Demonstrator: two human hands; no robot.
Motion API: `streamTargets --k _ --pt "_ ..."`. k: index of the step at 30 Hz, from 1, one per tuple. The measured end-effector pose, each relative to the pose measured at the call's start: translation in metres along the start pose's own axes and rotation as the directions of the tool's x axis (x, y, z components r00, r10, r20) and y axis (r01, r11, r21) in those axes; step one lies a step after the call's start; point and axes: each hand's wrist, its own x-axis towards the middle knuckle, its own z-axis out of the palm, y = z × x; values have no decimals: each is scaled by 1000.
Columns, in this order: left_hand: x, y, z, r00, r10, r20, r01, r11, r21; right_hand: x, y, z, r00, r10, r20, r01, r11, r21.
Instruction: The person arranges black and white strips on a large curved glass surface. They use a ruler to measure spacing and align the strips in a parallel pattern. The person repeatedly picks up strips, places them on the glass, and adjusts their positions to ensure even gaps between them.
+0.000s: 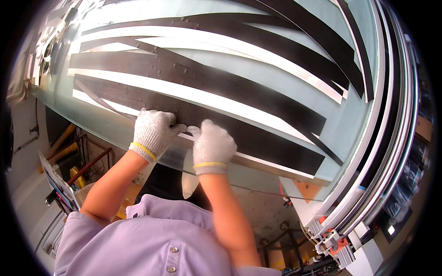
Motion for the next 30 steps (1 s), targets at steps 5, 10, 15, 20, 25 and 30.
streamTargets --k 5,10,15,20,25,30 --pt "-5 -75 -20 996 10 -84 -9 1000 8 1 4 10 994 1 -111 3 999 33" --pt "-6 -141 -33 995 -26 -98 13 991 -136 0 4 12 992 17 -127 -7 997 79" --pt "-2 -152 -31 994 -37 -99 27 994 -105 -1 2 11 989 11 -145 4 994 105" --pt "5 -148 -39 995 -104 12 104 988 -115 -1 2 11 989 18 -150 1 992 125" --pt "11 -145 -46 981 -156 117 166 983 -76 -1 -1 11 988 20 -153 5 987 163" --pt "15 -141 -49 978 -167 125 173 984 -40 -2 -3 7 997 32 -77 -26 997 74"
